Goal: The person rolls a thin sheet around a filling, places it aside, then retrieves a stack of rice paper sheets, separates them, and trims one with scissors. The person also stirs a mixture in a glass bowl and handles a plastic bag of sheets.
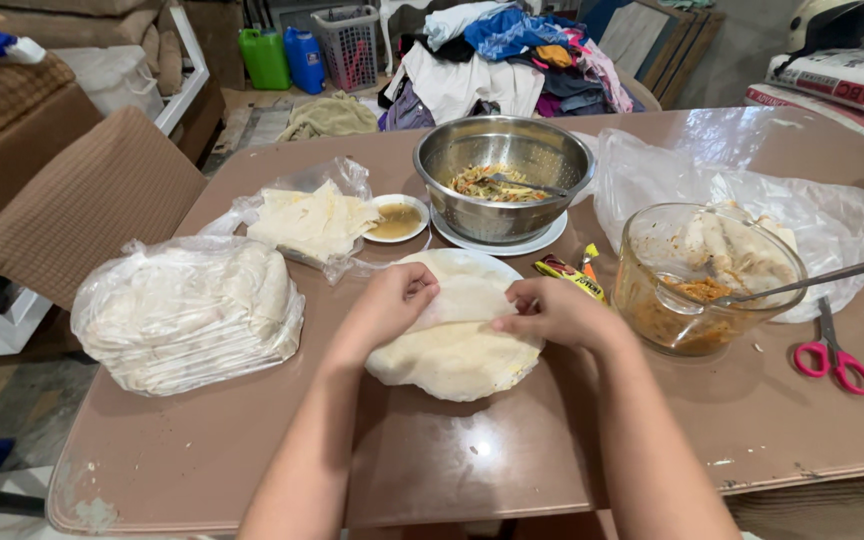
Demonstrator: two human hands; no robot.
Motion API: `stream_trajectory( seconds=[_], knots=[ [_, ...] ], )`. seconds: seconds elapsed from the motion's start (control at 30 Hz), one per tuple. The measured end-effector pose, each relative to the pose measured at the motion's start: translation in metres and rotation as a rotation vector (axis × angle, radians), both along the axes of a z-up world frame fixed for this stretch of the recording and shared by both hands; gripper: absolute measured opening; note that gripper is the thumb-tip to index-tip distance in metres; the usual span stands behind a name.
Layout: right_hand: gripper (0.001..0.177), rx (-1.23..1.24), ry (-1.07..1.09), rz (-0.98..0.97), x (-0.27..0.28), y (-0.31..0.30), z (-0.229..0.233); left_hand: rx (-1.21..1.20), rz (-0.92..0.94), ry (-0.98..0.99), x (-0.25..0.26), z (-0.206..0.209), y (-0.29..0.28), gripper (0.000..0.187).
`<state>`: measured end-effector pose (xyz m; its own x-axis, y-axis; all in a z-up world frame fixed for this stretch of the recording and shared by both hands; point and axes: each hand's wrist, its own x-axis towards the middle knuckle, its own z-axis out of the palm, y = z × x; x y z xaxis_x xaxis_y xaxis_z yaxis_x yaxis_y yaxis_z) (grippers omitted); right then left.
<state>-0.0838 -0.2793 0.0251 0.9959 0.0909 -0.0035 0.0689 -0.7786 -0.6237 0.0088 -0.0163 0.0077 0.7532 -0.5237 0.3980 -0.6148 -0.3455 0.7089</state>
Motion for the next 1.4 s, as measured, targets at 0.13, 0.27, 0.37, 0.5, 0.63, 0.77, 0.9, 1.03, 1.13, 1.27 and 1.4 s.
stream_trajectory(
  seconds=[0.13,0.27,0.37,0.5,0.63,0.77,0.9,1.03,1.13,1.27,1.4],
  knots=[
    [0.039,-0.137,-0.300,-0.002,0.019,0.012,0.004,-0.068,-0.007,0.027,0.006,0.003,0.002,0.017],
    [0.024,0.168,-0.465,-0.004,0.033,0.018,0.016,-0.118,0.123,-0.054,0.012,0.020,0.012,0.016],
    [0.018,0.334,-0.411,-0.025,0.043,0.025,0.027,-0.203,0.186,-0.146,0.018,0.036,0.014,0.015],
    [0.011,0.514,-0.494,0.057,0.054,0.029,0.033,-0.317,0.208,-0.182,0.018,0.058,0.016,0.018],
    [0.014,0.670,-0.437,0.054,0.058,0.025,0.029,-0.377,0.224,-0.277,0.017,0.086,0.020,0.019],
    [0.020,0.644,-0.365,0.066,0.058,0.017,0.020,-0.387,0.275,-0.264,0.016,0.113,0.030,0.018],
    [0.029,0.294,-0.227,-0.018,0.055,0.009,0.006,-0.282,0.282,-0.149,0.006,0.128,0.042,0.020],
    [0.028,-0.016,-0.200,-0.130,0.047,-0.002,-0.006,-0.168,0.336,-0.140,-0.009,0.141,0.053,0.020],
    [0.021,0.010,-0.199,-0.181,0.036,-0.012,-0.007,-0.102,0.417,-0.177,-0.019,0.150,0.060,0.023],
    [0.017,0.096,-0.151,-0.226,0.013,-0.022,-0.005,-0.051,0.408,-0.161,-0.030,0.155,0.060,0.035],
    [0.015,0.150,-0.097,-0.238,-0.005,-0.023,-0.005,-0.059,0.372,-0.152,-0.036,0.157,0.050,0.036]
  ],
)
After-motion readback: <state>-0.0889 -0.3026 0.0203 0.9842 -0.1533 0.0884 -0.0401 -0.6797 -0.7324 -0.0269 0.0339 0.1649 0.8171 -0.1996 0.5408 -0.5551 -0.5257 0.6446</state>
